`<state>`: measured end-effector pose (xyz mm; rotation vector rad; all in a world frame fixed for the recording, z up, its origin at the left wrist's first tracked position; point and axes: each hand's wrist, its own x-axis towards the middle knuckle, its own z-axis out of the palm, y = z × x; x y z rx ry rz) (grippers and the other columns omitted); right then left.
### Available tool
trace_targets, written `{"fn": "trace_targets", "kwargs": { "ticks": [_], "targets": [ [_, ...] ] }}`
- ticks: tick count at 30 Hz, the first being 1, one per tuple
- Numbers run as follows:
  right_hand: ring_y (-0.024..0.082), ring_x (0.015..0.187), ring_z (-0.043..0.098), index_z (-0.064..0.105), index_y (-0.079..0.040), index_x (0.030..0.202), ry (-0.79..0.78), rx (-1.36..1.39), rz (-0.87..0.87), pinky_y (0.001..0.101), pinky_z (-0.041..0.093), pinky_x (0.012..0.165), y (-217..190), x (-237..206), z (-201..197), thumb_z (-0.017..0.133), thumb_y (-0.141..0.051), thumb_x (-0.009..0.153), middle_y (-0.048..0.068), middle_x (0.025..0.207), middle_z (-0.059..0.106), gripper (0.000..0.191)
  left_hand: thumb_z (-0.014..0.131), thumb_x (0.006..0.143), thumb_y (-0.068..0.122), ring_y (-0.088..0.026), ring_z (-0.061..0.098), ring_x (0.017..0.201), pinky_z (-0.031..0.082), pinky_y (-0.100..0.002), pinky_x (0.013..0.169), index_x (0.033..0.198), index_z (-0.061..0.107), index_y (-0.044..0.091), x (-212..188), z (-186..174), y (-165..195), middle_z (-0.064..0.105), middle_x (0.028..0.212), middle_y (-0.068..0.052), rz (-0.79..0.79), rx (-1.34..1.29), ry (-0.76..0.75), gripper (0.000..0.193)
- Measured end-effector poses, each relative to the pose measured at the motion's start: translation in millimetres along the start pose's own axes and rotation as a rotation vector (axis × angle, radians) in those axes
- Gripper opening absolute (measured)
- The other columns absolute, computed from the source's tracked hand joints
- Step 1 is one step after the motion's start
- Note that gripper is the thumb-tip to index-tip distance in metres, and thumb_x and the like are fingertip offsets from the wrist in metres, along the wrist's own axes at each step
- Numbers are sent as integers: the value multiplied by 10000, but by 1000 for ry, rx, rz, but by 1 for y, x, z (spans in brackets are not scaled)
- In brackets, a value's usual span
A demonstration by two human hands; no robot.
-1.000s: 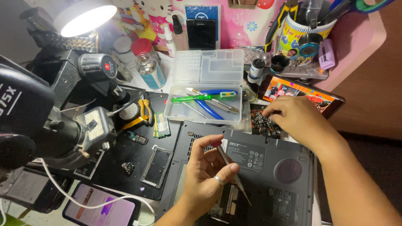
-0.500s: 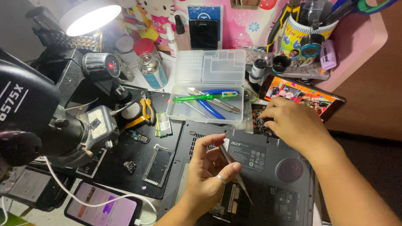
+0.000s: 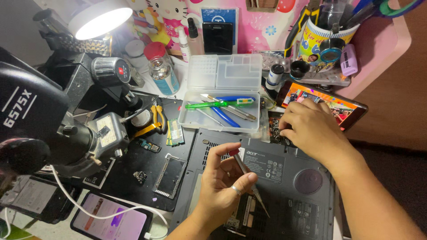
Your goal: The person removes the back cover of a laptop using a screwdriver, then removes the hard drive and an SSD. They place the removed components on the table and reinsert the SSD into its slot, securing it with a screw.
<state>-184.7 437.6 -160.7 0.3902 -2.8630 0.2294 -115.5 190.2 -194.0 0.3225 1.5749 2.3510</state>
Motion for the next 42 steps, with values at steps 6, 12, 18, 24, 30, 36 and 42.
{"fn": "trace_targets", "kwargs": {
  "ticks": [6, 12, 18, 24, 30, 36, 42],
  "targets": [
    [248, 1024, 610, 774, -150, 848, 66, 81, -75, 452, 446, 909, 2, -2, 7, 737, -179, 749, -12, 936, 679, 109, 750, 906, 16, -113, 662, 831, 563, -271, 738, 1432, 421, 92, 0, 0, 2, 683, 944, -76, 13, 63, -3, 625],
    [271, 1000, 623, 749, -124, 806, 12, 74, -153, 468, 467, 925, 2, 2, 7, 729, -119, 722, 20, 891, 684, 86, 747, 914, 23, -117, 665, 825, 568, -276, 727, 1429, 423, 86, 0, 2, 6, 684, 941, -82, 24, 81, -6, 612],
    [329, 913, 657, 683, -47, 803, -43, 214, -76, 449, 520, 815, 7, 6, 7, 729, -180, 758, 106, 870, 687, 148, 737, 899, 25, -118, 674, 828, 589, -286, 721, 1417, 420, 90, 1, 4, 8, 686, 946, -78, -27, 15, 2, 611],
    [302, 805, 717, 727, -37, 898, -169, 317, 122, 423, 550, 738, 11, 10, 4, 719, -150, 768, 120, 841, 748, 172, 743, 911, 23, -114, 658, 832, 565, -272, 730, 1436, 420, 87, 1, 3, 6, 677, 945, -82, -7, 37, -3, 620],
    [240, 750, 754, 757, -118, 1154, -249, 555, 311, 388, 562, 713, 18, 12, -1, 760, -222, 828, 106, 831, 804, 342, 749, 912, 34, -114, 661, 817, 560, -269, 725, 1434, 416, 82, 1, 2, 9, 686, 931, -82, 26, 83, -14, 621],
    [224, 865, 780, 794, -97, 1094, -199, 488, 253, 362, 571, 791, 27, 9, 3, 728, -189, 838, 98, 960, 816, 279, 750, 912, 32, -114, 662, 807, 558, -269, 713, 1434, 424, 82, 1, 1, 6, 687, 923, -85, 9, 87, -6, 617],
    [233, 1056, 706, 795, -110, 1043, -228, 194, 128, 360, 537, 936, 14, 11, 6, 806, -253, 803, 85, 1055, 784, 279, 744, 912, 33, -117, 661, 810, 559, -272, 710, 1430, 421, 100, -56, -51, 16, 687, 945, -85, -15, 30, -16, 614]
  ]
}}
